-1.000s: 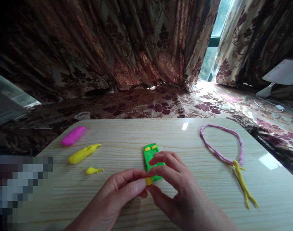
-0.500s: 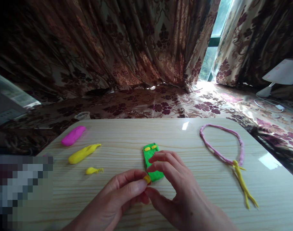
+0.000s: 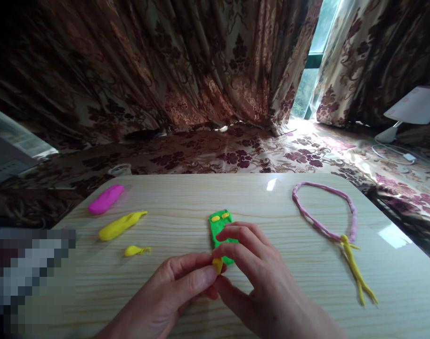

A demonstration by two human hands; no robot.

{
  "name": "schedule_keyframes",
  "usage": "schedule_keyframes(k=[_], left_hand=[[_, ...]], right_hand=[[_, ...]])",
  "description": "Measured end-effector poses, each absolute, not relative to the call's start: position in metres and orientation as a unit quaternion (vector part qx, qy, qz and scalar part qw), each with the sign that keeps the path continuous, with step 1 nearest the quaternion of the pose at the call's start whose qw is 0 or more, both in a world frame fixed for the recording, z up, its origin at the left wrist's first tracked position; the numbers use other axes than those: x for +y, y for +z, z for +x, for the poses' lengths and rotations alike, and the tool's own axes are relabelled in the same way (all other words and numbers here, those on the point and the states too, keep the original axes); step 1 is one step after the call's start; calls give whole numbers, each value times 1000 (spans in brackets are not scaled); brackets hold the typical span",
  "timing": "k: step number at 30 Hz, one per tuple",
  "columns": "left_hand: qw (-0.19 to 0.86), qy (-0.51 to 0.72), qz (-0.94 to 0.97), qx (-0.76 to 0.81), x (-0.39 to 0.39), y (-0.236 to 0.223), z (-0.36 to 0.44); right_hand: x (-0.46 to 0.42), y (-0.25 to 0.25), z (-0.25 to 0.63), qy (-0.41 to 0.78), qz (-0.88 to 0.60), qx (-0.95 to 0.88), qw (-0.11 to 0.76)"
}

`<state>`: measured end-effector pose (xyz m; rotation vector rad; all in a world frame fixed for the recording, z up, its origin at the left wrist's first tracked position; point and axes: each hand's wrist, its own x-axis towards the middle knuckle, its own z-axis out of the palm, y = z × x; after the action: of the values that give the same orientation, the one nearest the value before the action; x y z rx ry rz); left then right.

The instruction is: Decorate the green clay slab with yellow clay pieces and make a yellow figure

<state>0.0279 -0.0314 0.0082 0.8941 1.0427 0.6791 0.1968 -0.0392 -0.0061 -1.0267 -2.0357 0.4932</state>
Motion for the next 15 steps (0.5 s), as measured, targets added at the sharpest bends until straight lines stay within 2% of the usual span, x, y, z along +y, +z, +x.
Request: schedule_keyframes(k=[15], left_hand=[[730, 305, 393, 469, -29, 14, 28]], right_hand=[[-39, -7, 196, 197, -402, -810, 379]])
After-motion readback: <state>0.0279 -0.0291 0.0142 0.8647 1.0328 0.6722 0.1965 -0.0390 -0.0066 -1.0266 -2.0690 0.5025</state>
